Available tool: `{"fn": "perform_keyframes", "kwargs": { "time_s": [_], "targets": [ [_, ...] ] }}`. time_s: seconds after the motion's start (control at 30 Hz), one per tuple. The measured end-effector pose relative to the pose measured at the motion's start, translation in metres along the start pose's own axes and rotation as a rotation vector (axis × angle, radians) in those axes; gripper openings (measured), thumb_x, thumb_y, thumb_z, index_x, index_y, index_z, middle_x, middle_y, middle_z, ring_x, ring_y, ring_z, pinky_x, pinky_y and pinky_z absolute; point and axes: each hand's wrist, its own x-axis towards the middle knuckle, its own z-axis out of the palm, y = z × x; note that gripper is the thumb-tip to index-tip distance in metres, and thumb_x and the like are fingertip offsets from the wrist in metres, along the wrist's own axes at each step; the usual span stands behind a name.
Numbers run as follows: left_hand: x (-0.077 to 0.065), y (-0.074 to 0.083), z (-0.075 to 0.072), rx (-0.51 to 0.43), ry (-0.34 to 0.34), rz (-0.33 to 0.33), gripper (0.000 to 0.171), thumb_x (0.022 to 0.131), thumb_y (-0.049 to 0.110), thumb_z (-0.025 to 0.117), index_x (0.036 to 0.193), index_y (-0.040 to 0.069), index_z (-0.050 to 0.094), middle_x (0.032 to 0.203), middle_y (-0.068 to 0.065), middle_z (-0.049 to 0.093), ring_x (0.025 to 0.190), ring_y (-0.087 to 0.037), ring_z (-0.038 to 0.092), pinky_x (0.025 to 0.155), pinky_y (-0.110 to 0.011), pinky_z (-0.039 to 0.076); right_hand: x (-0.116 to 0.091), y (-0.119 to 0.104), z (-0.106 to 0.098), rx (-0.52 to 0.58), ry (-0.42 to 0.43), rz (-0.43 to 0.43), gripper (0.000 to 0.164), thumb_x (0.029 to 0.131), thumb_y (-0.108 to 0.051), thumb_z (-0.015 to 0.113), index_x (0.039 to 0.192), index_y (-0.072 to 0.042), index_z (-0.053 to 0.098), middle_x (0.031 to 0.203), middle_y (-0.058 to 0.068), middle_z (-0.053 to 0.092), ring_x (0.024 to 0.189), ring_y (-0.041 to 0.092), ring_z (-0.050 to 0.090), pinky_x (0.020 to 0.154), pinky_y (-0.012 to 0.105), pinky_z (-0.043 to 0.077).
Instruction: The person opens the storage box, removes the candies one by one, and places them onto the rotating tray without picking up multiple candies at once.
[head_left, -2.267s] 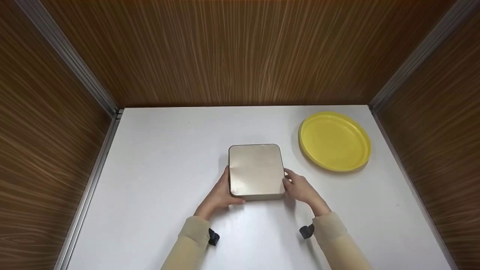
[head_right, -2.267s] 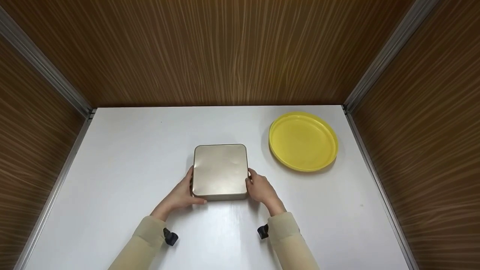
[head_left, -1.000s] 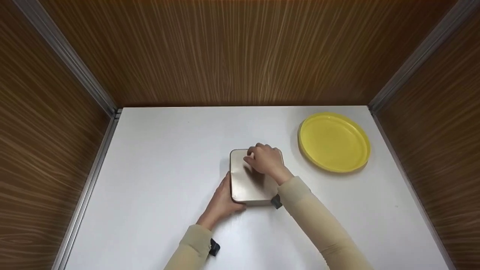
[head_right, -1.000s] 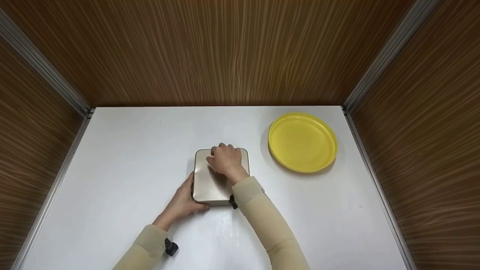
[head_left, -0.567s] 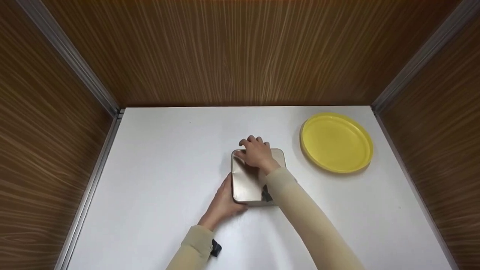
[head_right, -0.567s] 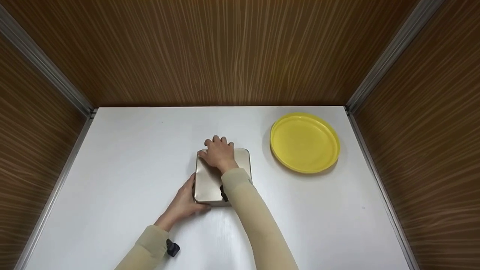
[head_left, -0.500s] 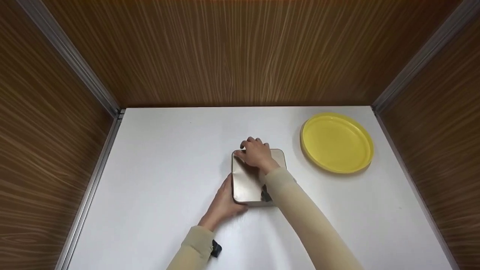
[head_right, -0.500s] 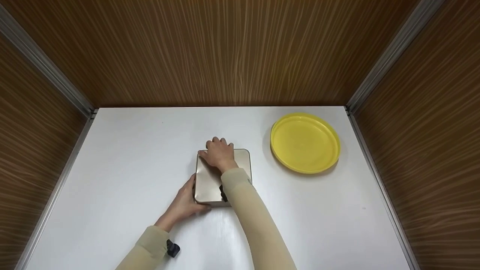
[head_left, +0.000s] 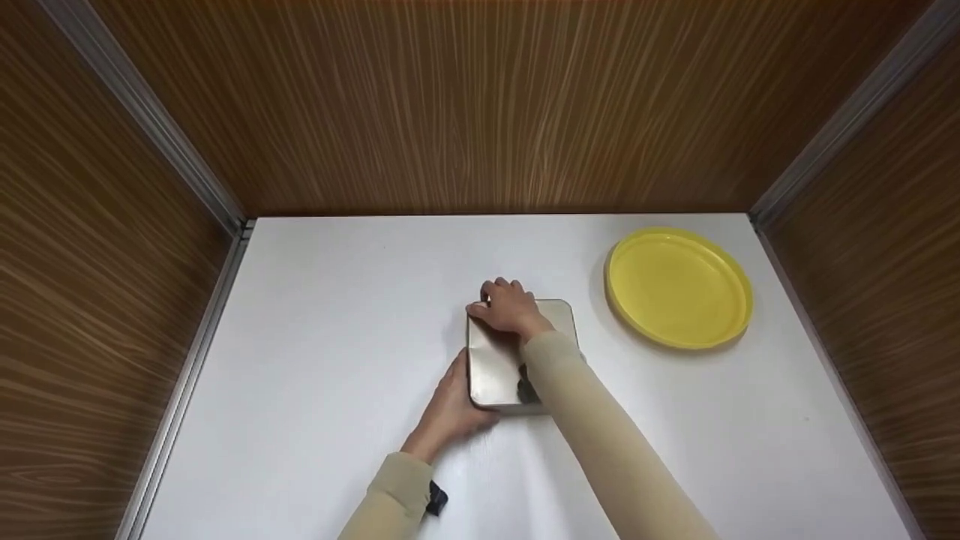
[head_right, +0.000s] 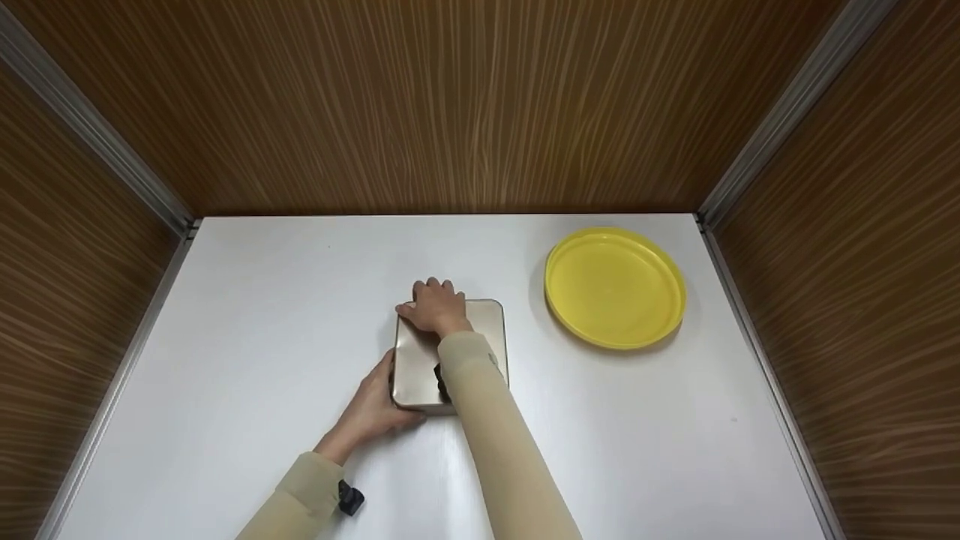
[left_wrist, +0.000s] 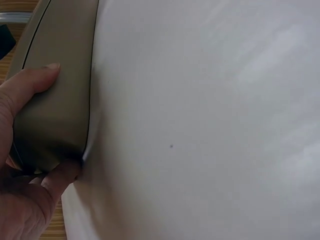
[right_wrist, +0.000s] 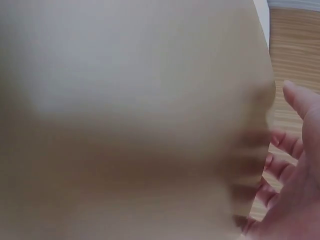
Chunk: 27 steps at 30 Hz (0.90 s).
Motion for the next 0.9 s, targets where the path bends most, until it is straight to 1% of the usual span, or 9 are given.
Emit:
{"fn": "perform_keyframes", "kwargs": {
  "time_s": [0.1,0.23,0.47,0.6,0.73,0.9],
  "targets": [
    [0.001,0.001,0.000,-0.001,0.008,0.013,0.125,0.061,0.018,0.092,0.156,0.002,0.011,0.153,-0.023,0.030,0.133,-0.031,0.040,0.108,-0.041,0.035,0.000,-0.002,-0.002,-0.017,-0.017,0.010,0.046,0.095,-0.049,0.053,0.120,-0.011,0.061,0.120,0.012,0.056,0.110,0.033,0.048,0.098,0.054,0.039],
    [0.002,0.002,-0.001,-0.006,0.012,0.016,0.126,0.060,0.018,0.092,0.156,0.003,0.012,0.151,-0.022,0.033,0.131,-0.030,0.043,0.107,-0.041,0.037,0.000,-0.005,-0.001,-0.034,-0.012,0.022,0.048,0.092,-0.048,0.053,0.121,-0.010,0.060,0.119,0.013,0.055,0.109,0.033,0.047,0.096,0.053,0.039],
    [0.004,0.002,-0.003,-0.011,-0.003,0.014,0.128,0.060,0.021,0.093,0.155,0.002,0.011,0.150,-0.022,0.035,0.130,-0.031,0.044,0.105,-0.044,0.039,0.002,-0.005,0.003,0.003,-0.019,0.073,0.045,0.090,-0.044,0.051,0.121,-0.012,0.058,0.118,0.014,0.052,0.107,0.032,0.043,0.094,0.051,0.035],
    [0.005,0.002,-0.002,-0.050,-0.020,0.008,0.127,0.059,0.016,0.093,0.156,0.005,0.011,0.151,-0.018,0.036,0.130,-0.027,0.044,0.106,-0.041,0.038,0.003,-0.005,0.005,0.011,-0.028,0.094,0.049,0.088,-0.049,0.055,0.120,-0.013,0.058,0.117,0.014,0.051,0.106,0.031,0.042,0.092,0.050,0.033],
    [0.004,0.002,-0.002,-0.075,-0.022,0.004,0.127,0.058,0.012,0.092,0.156,0.005,0.012,0.151,-0.017,0.036,0.130,-0.025,0.044,0.106,-0.041,0.038,0.003,-0.007,0.007,0.004,-0.035,0.102,0.056,0.086,-0.057,0.059,0.121,-0.014,0.057,0.117,0.013,0.050,0.106,0.030,0.041,0.091,0.048,0.033],
    [0.003,0.002,-0.002,-0.074,-0.010,0.007,0.127,0.058,0.012,0.093,0.156,0.004,0.013,0.150,-0.020,0.037,0.128,-0.026,0.045,0.105,-0.041,0.038,0.004,-0.008,0.009,0.000,-0.016,0.095,0.055,0.085,-0.055,0.059,0.121,-0.013,0.057,0.114,0.013,0.050,0.104,0.030,0.040,0.089,0.047,0.032]
  ]
}}
